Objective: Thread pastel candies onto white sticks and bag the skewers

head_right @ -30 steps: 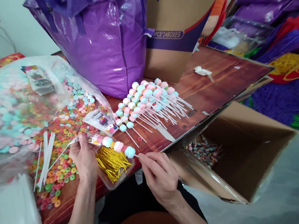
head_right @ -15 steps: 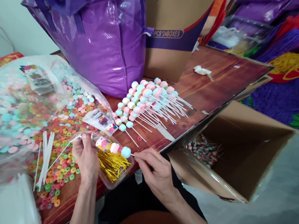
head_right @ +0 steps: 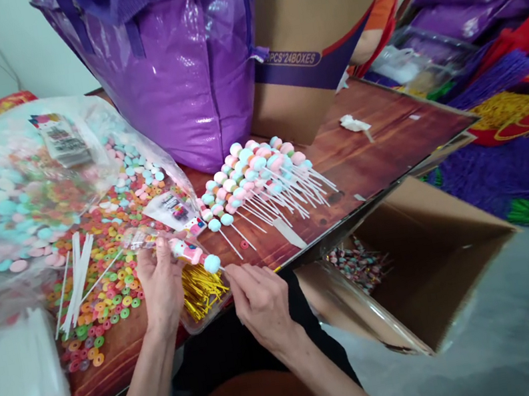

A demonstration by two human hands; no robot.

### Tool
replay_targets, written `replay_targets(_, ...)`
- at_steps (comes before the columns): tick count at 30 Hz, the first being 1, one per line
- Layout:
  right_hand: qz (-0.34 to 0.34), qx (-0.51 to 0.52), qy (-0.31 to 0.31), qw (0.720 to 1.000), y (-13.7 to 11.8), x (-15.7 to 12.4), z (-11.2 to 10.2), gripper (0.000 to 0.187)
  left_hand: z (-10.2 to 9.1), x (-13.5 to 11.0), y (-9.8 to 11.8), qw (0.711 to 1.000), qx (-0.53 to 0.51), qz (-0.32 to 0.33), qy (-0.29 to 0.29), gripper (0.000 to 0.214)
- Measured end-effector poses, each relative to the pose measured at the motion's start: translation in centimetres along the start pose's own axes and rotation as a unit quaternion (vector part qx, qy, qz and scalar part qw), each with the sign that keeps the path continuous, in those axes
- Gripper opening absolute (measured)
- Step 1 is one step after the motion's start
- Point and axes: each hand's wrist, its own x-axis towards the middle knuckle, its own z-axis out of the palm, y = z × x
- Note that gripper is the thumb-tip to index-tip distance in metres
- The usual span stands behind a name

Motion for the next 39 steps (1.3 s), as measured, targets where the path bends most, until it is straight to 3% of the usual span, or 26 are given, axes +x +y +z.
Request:
replay_targets(3,0.070,0.104,-0.081,0.989,-0.5,0.6,-0.2,0.018,0.4,-0.5,-0.1,0.999,-0.007,-0.027,-0.028,0.033)
replay_targets(6,0.181,0.214,-0.135,0.951,-1.2,1.1,-0.3,0.025,0.4,-0.5,-0.1,0.996,-0.009,-0.063,-0.059,0.036)
replay_targets(11,0.273,0.293,-0.083,0.913,-2.3,1.8,0.9,0.029,0.6,-0.7,-0.3,0.990,-0.013,-0.102,-0.101,0.032)
replay_targets(15,0.268,0.312,-0.050,0.910,-3.1,2.4,1.7,0.030,0.6,-0.7,0.2,0.988,-0.036,-0.108,-0.107,0.032)
replay_targets(23,0.236,0.244,-0.130,0.932,-2.8,1.7,0.1,0.028,-0.6,0.8,1.2,0.988,-0.067,-0.119,-0.073,0.039)
replay_targets(27,0.243,0.262,-0.120,0.926,-2.8,2.3,1.4,0.029,-0.1,0.0,0.7,0.989,-0.048,-0.122,-0.075,0.037)
replay_targets(32,0.203,0.220,-0.093,0.950,-3.3,2.7,2.7,0.027,-0.2,-0.1,0.4,0.987,-0.052,-0.130,-0.082,0.034)
replay_targets(39,0.235,0.263,-0.130,0.927,-2.8,1.8,0.7,0.026,-1.5,1.2,1.1,0.988,-0.073,-0.125,-0.061,0.033)
